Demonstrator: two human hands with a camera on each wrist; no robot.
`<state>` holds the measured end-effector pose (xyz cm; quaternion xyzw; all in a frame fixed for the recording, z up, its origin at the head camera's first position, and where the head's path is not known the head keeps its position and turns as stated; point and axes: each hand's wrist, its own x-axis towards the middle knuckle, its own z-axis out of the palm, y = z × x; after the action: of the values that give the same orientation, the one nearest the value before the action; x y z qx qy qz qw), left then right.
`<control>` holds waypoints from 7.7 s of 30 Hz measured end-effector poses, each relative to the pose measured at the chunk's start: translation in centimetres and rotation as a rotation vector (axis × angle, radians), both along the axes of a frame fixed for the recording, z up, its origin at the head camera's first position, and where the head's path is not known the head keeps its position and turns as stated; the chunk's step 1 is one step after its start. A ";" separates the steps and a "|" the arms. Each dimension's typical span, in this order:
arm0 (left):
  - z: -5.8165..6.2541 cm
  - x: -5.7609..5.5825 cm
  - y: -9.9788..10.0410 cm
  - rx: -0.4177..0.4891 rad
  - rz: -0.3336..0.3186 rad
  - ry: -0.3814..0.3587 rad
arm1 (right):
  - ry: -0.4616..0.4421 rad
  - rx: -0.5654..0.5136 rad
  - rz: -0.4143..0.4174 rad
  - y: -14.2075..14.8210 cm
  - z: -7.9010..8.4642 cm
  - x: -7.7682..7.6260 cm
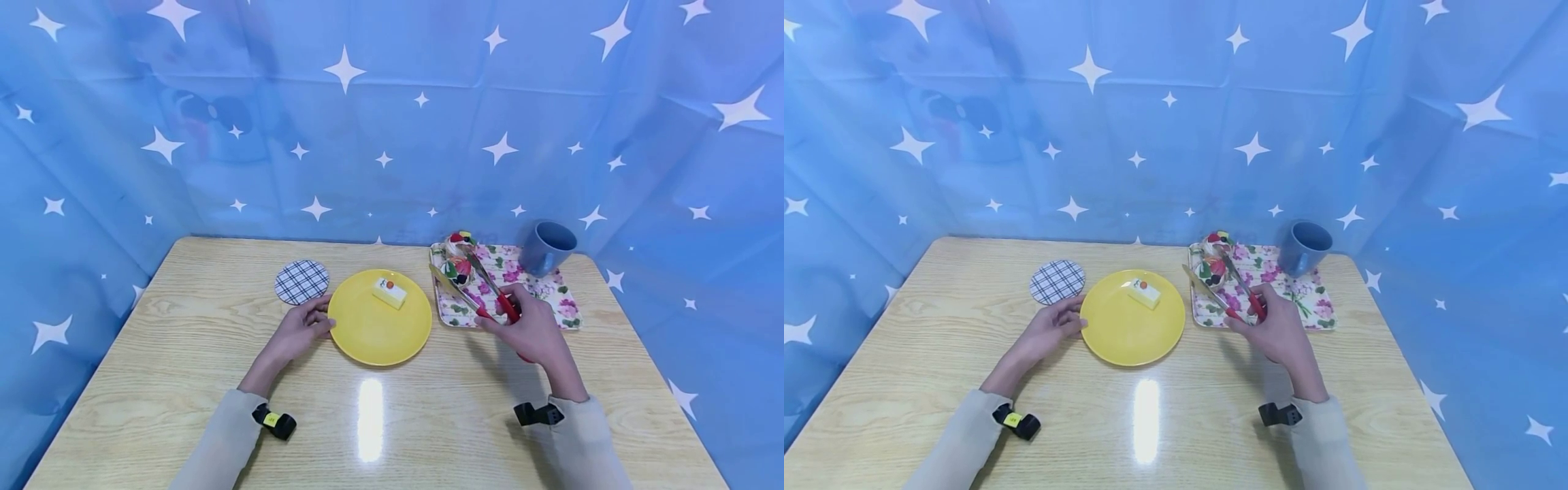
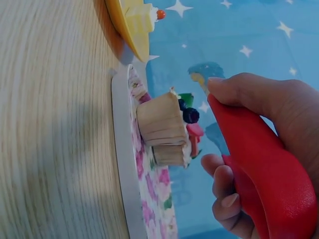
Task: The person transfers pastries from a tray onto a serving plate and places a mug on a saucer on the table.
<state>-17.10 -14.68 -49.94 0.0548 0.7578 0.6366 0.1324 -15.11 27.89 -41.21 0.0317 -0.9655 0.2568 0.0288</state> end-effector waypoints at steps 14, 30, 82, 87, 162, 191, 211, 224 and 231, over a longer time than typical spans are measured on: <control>0.0 0.0 0.0 -0.003 0.001 0.006 | -0.012 -0.010 -0.007 0.4 -0.3 -0.2; 0.0 0.0 0.0 0.001 -0.003 0.003 | -0.036 -0.001 -0.005 0.8 -1.5 -0.8; -0.1 0.2 0.0 0.000 -0.010 0.007 | -0.020 -0.040 0.026 0.9 -2.9 -1.0; -0.1 0.1 0.0 -0.010 0.000 0.009 | -0.018 -0.048 0.031 0.9 -2.7 -1.0; 0.1 -0.2 -0.1 -0.003 0.004 -0.013 | 0.052 -0.156 0.190 -5.1 -1.1 0.8; 0.3 -0.2 0.0 -0.011 -0.009 -0.008 | -0.011 -0.181 0.266 -8.7 -1.3 1.5; 0.2 -0.2 0.0 -0.024 -0.006 -0.012 | -0.070 -0.197 0.340 -11.3 -2.3 0.9; -0.1 -0.3 0.0 -0.015 -0.001 -0.014 | -0.111 -0.137 0.359 -12.4 -3.3 0.5; 0.0 -0.4 -0.1 -0.011 0.000 -0.005 | -0.097 -0.117 0.368 -12.5 -3.4 0.3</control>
<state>-17.52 -14.78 -49.91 0.0523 0.7610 0.6325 0.1344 -14.79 15.35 -44.59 0.1933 -0.9272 0.3145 -0.0635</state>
